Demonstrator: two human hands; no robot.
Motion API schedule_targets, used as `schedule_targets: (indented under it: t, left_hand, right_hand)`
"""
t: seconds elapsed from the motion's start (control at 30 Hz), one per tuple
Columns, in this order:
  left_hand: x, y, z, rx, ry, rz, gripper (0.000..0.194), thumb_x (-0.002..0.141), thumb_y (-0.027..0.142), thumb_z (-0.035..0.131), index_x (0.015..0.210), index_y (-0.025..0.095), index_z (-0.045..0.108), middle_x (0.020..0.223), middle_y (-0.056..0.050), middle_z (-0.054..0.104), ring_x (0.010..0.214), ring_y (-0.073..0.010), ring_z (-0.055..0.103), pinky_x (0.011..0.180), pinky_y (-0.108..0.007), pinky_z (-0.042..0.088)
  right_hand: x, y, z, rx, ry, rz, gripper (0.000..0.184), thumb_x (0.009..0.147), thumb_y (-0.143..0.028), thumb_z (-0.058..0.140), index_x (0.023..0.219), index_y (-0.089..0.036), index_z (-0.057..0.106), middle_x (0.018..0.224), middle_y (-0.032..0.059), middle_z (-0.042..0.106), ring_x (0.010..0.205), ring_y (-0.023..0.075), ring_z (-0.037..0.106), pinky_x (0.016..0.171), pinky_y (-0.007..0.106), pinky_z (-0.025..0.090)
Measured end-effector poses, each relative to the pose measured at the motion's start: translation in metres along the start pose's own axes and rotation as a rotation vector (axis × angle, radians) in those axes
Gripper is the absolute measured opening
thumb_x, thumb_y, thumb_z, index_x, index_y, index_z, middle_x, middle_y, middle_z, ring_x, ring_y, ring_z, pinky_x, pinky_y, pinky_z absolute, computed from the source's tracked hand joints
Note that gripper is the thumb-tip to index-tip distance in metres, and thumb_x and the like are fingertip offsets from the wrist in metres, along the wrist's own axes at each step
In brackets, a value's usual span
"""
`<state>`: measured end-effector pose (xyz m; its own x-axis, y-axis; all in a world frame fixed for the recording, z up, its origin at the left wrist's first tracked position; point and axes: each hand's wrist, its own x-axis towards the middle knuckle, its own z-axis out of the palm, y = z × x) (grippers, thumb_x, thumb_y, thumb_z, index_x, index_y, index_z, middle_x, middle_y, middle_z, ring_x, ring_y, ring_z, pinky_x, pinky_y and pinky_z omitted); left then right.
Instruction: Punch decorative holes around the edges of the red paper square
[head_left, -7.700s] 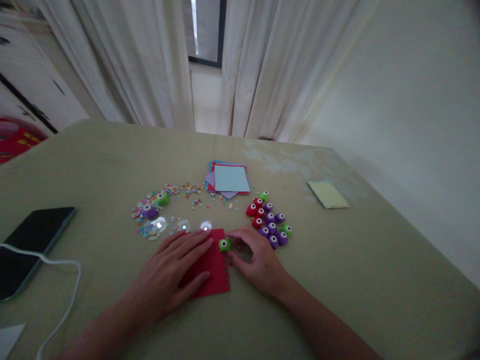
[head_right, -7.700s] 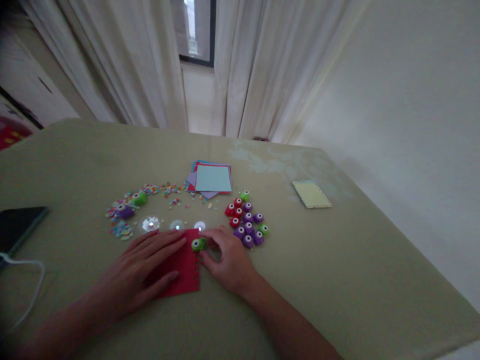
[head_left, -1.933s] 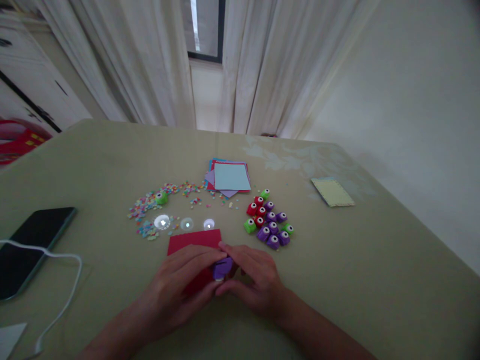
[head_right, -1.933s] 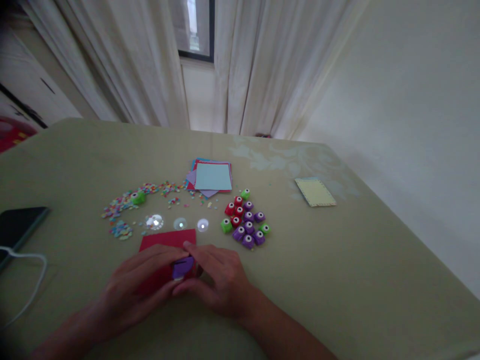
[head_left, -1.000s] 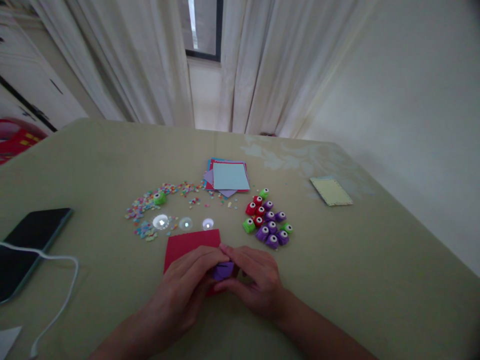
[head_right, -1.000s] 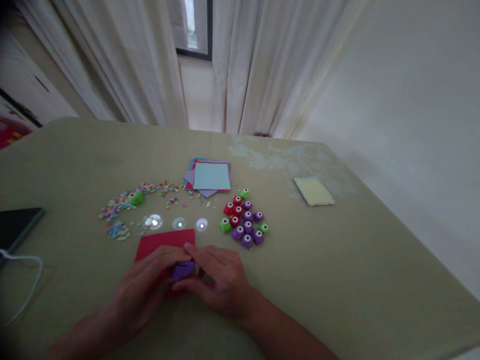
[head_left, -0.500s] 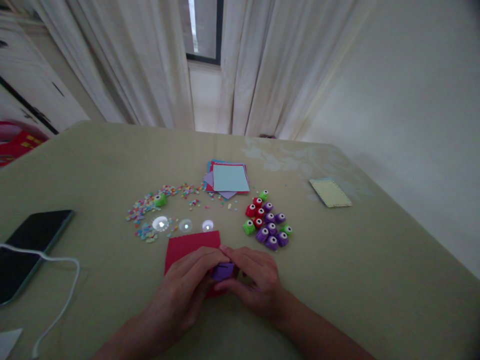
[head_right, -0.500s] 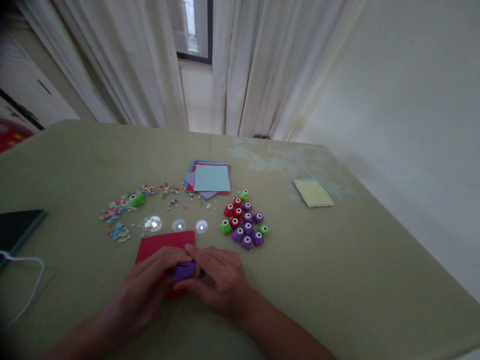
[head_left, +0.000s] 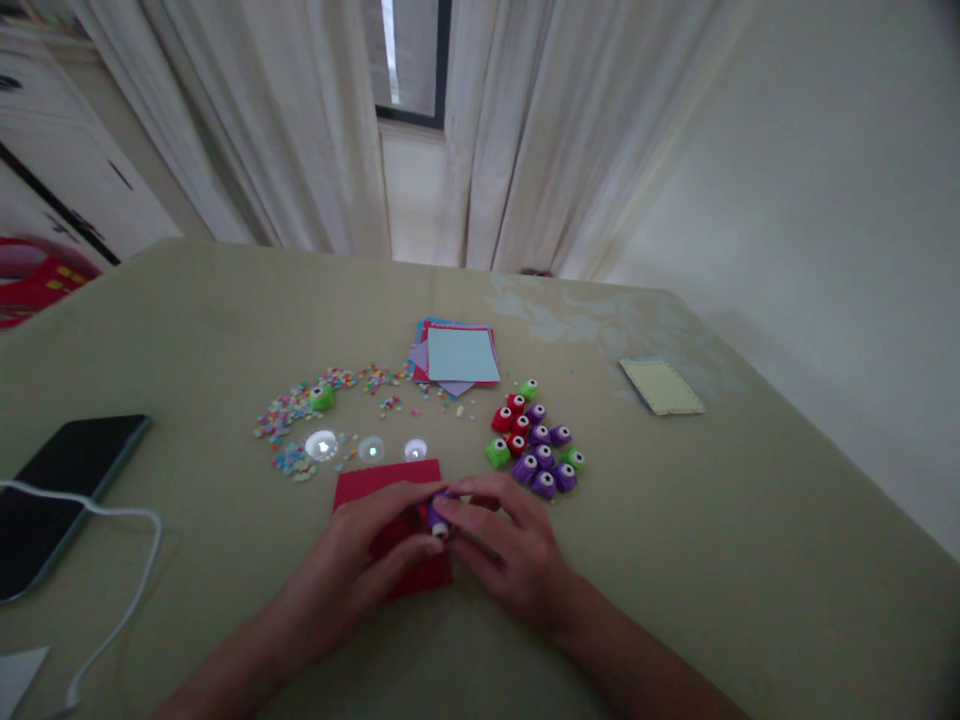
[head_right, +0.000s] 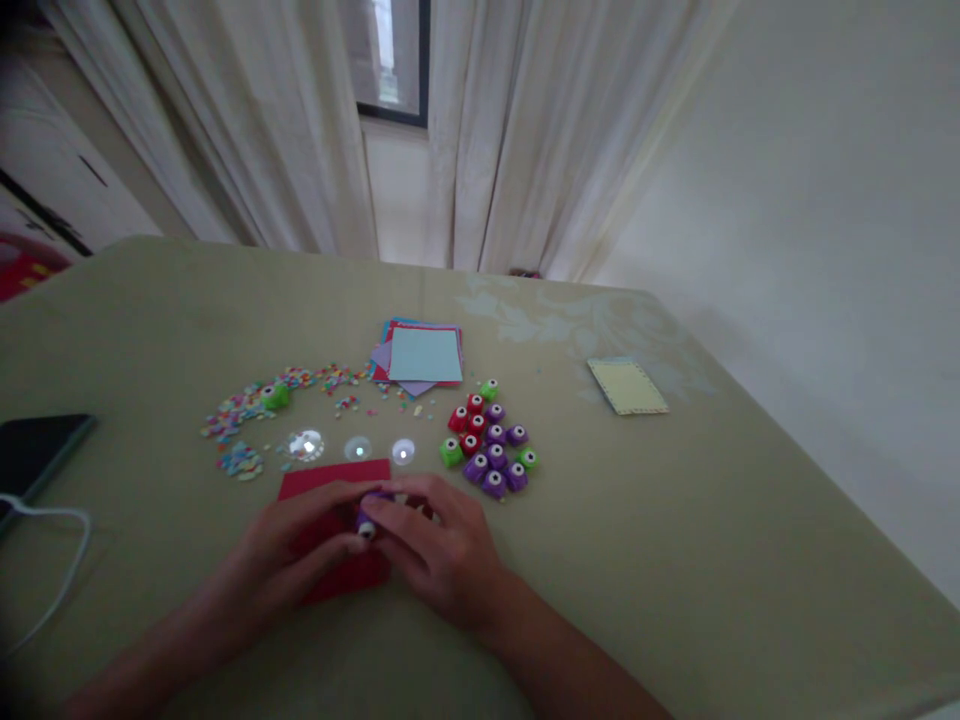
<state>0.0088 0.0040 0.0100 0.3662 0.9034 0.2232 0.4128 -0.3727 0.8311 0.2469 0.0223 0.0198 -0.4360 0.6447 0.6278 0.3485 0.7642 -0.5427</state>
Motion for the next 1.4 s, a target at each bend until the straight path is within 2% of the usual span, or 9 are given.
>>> schedule_targets:
  t: [0.1, 0.2, 0.3, 0.37, 0.5, 0.8, 0.93, 1.27, 1.4]
  left_hand:
    - [0.0, -0.007, -0.003, 0.049, -0.013, -0.027, 0.04, 0.109, 0.043, 0.062, 0.147, 0.033, 0.065, 0.135, -0.007, 0.079, 0.119, -0.0272, 0.077, 0.102, -0.039, 0.063]
    - [0.002, -0.017, -0.013, 0.325, 0.066, -0.02, 0.043, 0.109, 0.051, 0.06, 0.146, 0.03, 0.066, 0.138, -0.01, 0.076, 0.126, -0.0318, 0.071, 0.11, -0.048, 0.057]
    - [0.006, -0.026, -0.021, 0.58, 0.11, -0.025, 0.049, 0.101, 0.059, 0.07, 0.138, 0.027, 0.069, 0.133, -0.012, 0.073, 0.124, -0.0378, 0.067, 0.109, -0.057, 0.052]
    - [0.008, -0.03, -0.022, 0.628, 0.082, -0.037, 0.052, 0.096, 0.058, 0.077, 0.136, 0.026, 0.068, 0.133, -0.011, 0.071, 0.122, -0.0378, 0.065, 0.107, -0.056, 0.051]
    - [0.008, -0.033, -0.019, 0.598, 0.048, -0.048, 0.049, 0.094, 0.052, 0.082, 0.133, 0.026, 0.068, 0.13, -0.009, 0.068, 0.119, -0.0343, 0.063, 0.104, -0.05, 0.051]
    - [0.01, -0.026, -0.012, 0.497, 0.022, -0.101, 0.043, 0.088, 0.047, 0.088, 0.124, 0.029, 0.074, 0.122, -0.007, 0.071, 0.114, -0.0342, 0.062, 0.101, -0.051, 0.05]
    - [0.009, -0.024, -0.006, 0.486, 0.025, -0.085, 0.039, 0.091, 0.044, 0.085, 0.125, 0.03, 0.074, 0.124, -0.006, 0.071, 0.115, -0.0335, 0.064, 0.101, -0.05, 0.05]
    - [0.009, -0.026, -0.005, 0.48, 0.028, -0.084, 0.046, 0.089, 0.041, 0.087, 0.13, 0.029, 0.07, 0.131, -0.007, 0.069, 0.123, -0.0366, 0.062, 0.105, -0.055, 0.048]
    - [0.01, -0.023, -0.006, 0.473, 0.031, -0.091, 0.043, 0.09, 0.039, 0.085, 0.129, 0.029, 0.071, 0.128, -0.007, 0.071, 0.119, -0.0346, 0.065, 0.103, -0.051, 0.05]
  right_hand:
    - [0.003, 0.002, 0.0, -0.005, 0.0, 0.023, 0.028, 0.107, -0.024, 0.069, 0.134, -0.024, 0.073, 0.114, 0.0098, 0.079, 0.1, 0.0219, 0.076, 0.087, 0.034, 0.063]
    - [0.003, 0.007, 0.002, 0.028, 0.032, 0.18, 0.026, 0.105, -0.024, 0.072, 0.13, -0.021, 0.074, 0.113, 0.0103, 0.08, 0.101, 0.0227, 0.076, 0.089, 0.034, 0.062]
    - [0.001, 0.011, 0.006, 0.059, 0.022, 0.371, 0.023, 0.103, -0.024, 0.074, 0.126, -0.019, 0.074, 0.108, 0.0091, 0.081, 0.092, 0.0218, 0.077, 0.085, 0.033, 0.062]
    - [-0.001, 0.014, 0.009, 0.057, -0.016, 0.455, 0.023, 0.102, -0.022, 0.074, 0.125, -0.018, 0.074, 0.107, 0.0088, 0.081, 0.089, 0.022, 0.077, 0.084, 0.033, 0.062]
    - [-0.003, 0.018, 0.011, 0.031, -0.068, 0.498, 0.024, 0.101, -0.017, 0.071, 0.125, -0.017, 0.074, 0.107, 0.0098, 0.079, 0.088, 0.0227, 0.076, 0.084, 0.035, 0.062]
    - [0.002, 0.02, 0.008, 0.124, -0.09, 0.54, 0.023, 0.097, -0.015, 0.072, 0.119, -0.019, 0.076, 0.105, 0.007, 0.077, 0.084, 0.0189, 0.074, 0.081, 0.031, 0.063]
    - [0.003, 0.021, 0.007, 0.164, -0.058, 0.561, 0.019, 0.095, -0.017, 0.075, 0.114, -0.019, 0.077, 0.103, 0.006, 0.075, 0.082, 0.0174, 0.073, 0.078, 0.029, 0.063]
    - [0.003, 0.022, 0.008, 0.177, -0.024, 0.584, 0.018, 0.095, -0.018, 0.073, 0.113, -0.018, 0.076, 0.1, 0.0057, 0.073, 0.079, 0.0158, 0.073, 0.074, 0.027, 0.064]
    - [0.003, 0.023, 0.007, 0.17, -0.009, 0.618, 0.018, 0.096, -0.021, 0.073, 0.113, -0.019, 0.075, 0.101, 0.0057, 0.074, 0.08, 0.016, 0.074, 0.073, 0.027, 0.065]
